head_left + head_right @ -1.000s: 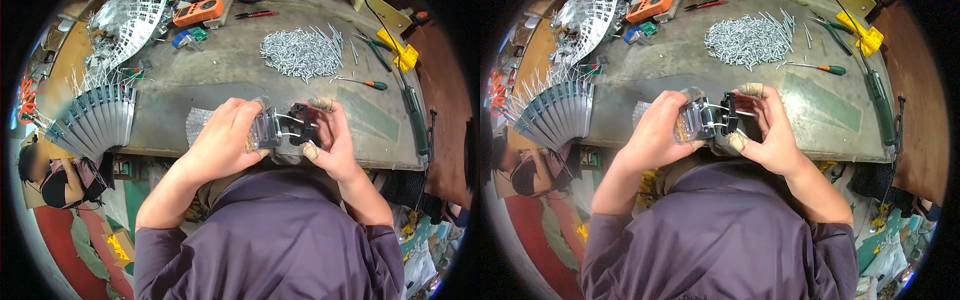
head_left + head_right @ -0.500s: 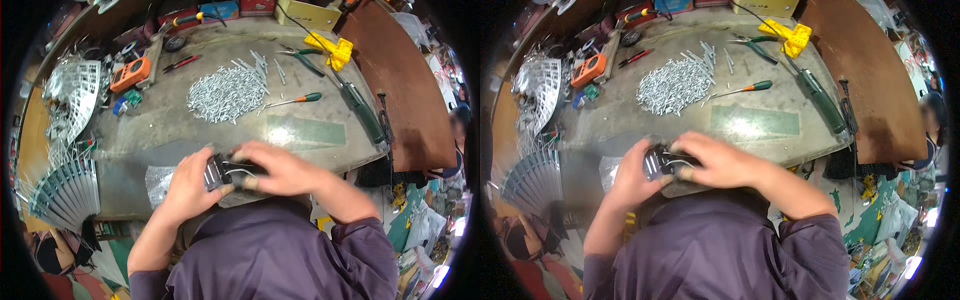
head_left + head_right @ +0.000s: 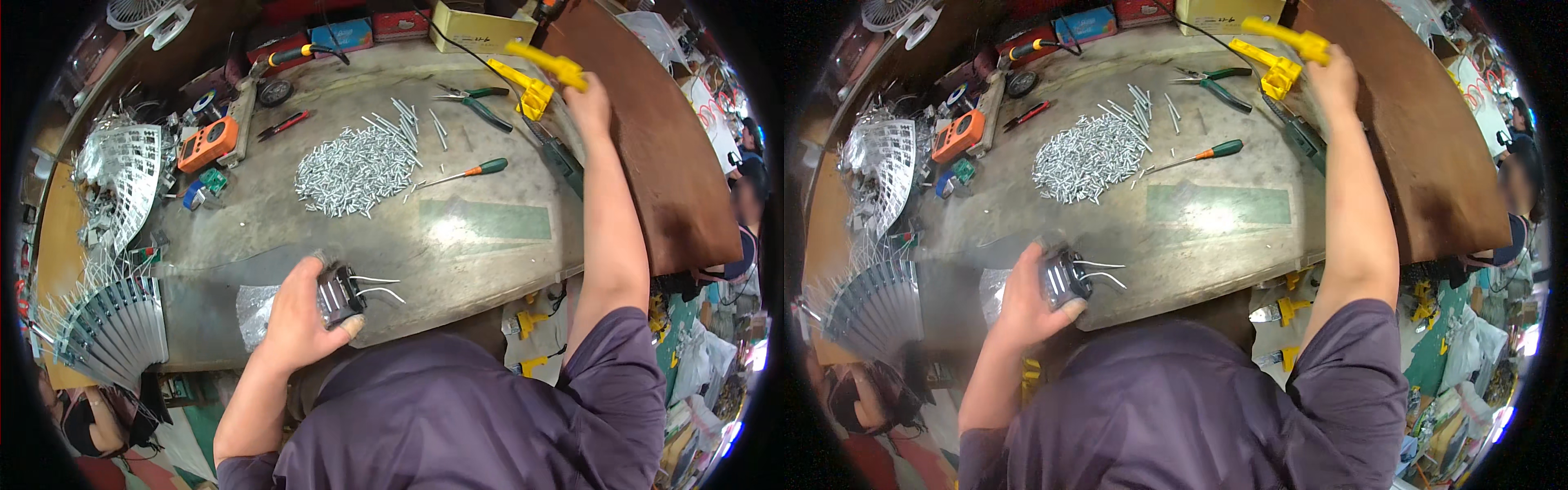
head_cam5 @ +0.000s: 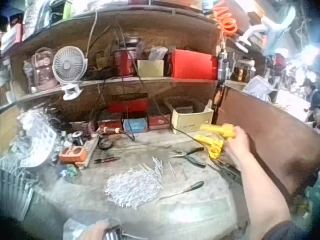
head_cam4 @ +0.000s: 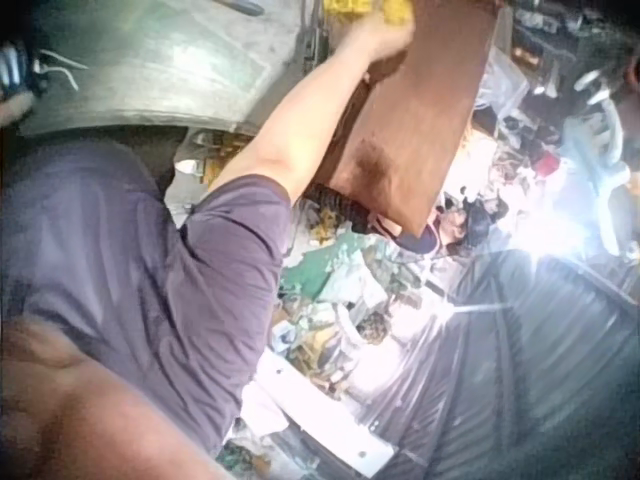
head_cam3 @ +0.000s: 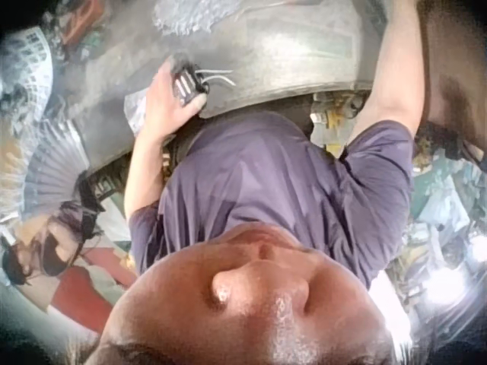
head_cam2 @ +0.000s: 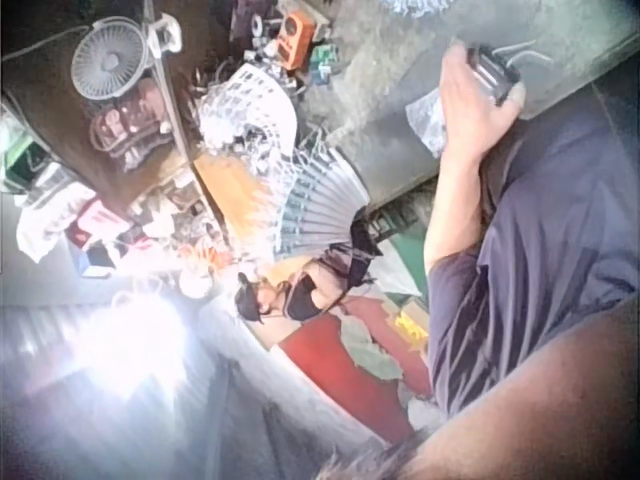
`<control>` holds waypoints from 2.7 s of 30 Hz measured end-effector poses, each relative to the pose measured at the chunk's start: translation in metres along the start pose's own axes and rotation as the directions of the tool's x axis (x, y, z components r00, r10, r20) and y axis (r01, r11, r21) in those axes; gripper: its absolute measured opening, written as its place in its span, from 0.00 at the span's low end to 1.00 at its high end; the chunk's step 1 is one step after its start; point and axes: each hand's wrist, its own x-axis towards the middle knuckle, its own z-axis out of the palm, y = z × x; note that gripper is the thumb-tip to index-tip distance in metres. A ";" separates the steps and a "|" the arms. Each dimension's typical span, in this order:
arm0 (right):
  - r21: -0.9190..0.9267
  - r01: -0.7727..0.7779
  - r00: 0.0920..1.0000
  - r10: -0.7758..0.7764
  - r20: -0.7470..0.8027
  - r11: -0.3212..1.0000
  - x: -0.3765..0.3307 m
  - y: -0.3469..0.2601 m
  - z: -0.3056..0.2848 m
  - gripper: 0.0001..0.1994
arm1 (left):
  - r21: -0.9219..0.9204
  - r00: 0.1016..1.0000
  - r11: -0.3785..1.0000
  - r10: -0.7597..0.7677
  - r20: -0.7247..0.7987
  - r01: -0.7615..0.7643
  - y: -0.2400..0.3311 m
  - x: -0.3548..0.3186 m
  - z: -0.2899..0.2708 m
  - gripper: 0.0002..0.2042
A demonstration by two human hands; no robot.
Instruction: Assembling components and soldering wires inside a yellow handheld electronic device housing.
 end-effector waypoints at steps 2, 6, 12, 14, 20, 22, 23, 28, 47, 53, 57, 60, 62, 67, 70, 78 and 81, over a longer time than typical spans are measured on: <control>0.276 -0.049 0.995 0.069 -0.065 0.960 -0.001 0.009 -0.025 0.12 | -0.071 0.993 0.995 0.067 -0.098 -0.075 -0.007 -0.001 0.000 0.41; 0.906 -0.398 0.828 -0.370 0.421 0.140 -0.082 -0.064 -0.082 0.01 | -0.947 0.951 0.322 -0.292 -0.102 -0.003 0.020 -0.002 -0.001 0.44; 0.921 -0.176 0.053 -0.931 0.362 0.348 -0.193 -0.175 -0.122 0.11 | -0.770 0.794 0.287 0.048 0.606 0.570 0.032 -0.006 -0.006 0.33; 0.713 -0.443 -0.008 -0.797 0.603 0.544 -0.173 -0.182 -0.106 0.13 | -0.734 0.741 0.235 0.072 0.667 0.637 0.043 -0.005 -0.014 0.29; 0.220 0.859 0.358 -0.850 0.386 0.462 -0.084 -0.115 0.026 0.19 | -0.787 0.787 0.187 0.094 0.610 0.588 0.034 -0.043 -0.010 0.24; 0.232 0.939 0.159 -0.919 0.361 0.254 -0.072 -0.111 0.039 0.16 | -0.776 0.777 0.145 0.063 0.626 0.614 0.032 -0.053 -0.011 0.24; 0.240 0.939 0.151 -0.922 0.356 0.246 -0.069 -0.113 0.044 0.16 | -0.794 0.795 0.120 0.054 0.604 0.595 0.029 -0.058 -0.009 0.25; 0.379 0.912 -0.093 -0.819 0.567 0.159 -0.065 -0.130 0.037 0.10 | -0.823 0.824 0.024 -0.034 0.566 0.567 0.031 -0.067 -0.005 0.27; 0.983 -0.079 0.554 -0.812 0.183 0.167 -0.225 -0.209 -0.098 0.12 | -0.881 0.886 -0.180 -0.081 0.456 0.437 0.028 -0.054 0.024 0.32; 0.974 0.014 0.539 -0.822 0.181 0.224 -0.232 -0.215 -0.095 0.11 | -0.857 0.854 -0.158 -0.107 0.509 0.490 0.031 -0.056 0.027 0.32; 0.935 0.051 0.441 -0.848 0.294 0.351 -0.213 -0.220 -0.091 0.10 | -0.750 0.864 -0.471 0.057 0.500 0.464 0.024 -0.051 0.028 0.25; 0.905 0.067 0.461 -0.818 0.345 0.420 -0.207 -0.226 -0.093 0.09 | -0.652 0.870 -0.623 0.101 0.482 0.433 0.024 -0.050 0.027 0.21; 0.867 -0.175 0.571 -0.670 0.475 0.466 -0.212 -0.231 -0.099 0.07 | -0.660 0.902 -0.639 0.136 0.410 0.396 0.021 -0.048 0.032 0.18; 0.892 -0.339 0.670 -0.588 0.453 0.300 -0.228 -0.235 -0.111 0.06 | -0.641 0.930 -0.698 0.100 0.354 0.320 0.022 -0.043 0.033 0.17; 0.893 -0.379 0.685 -0.576 0.446 0.242 -0.236 -0.238 -0.110 0.08 | -0.667 0.940 -0.678 0.109 0.323 0.308 0.026 -0.042 0.031 0.18; 0.880 0.333 0.564 -0.820 0.102 0.338 -0.238 -0.232 -0.106 0.17 | -0.777 0.910 -0.543 -0.057 0.411 0.317 0.029 -0.044 0.027 0.20; 0.900 -0.329 0.630 -0.643 0.435 0.286 -0.233 -0.225 -0.106 0.28 | -0.827 0.937 -0.482 -0.034 0.348 0.289 0.025 -0.032 0.015 0.20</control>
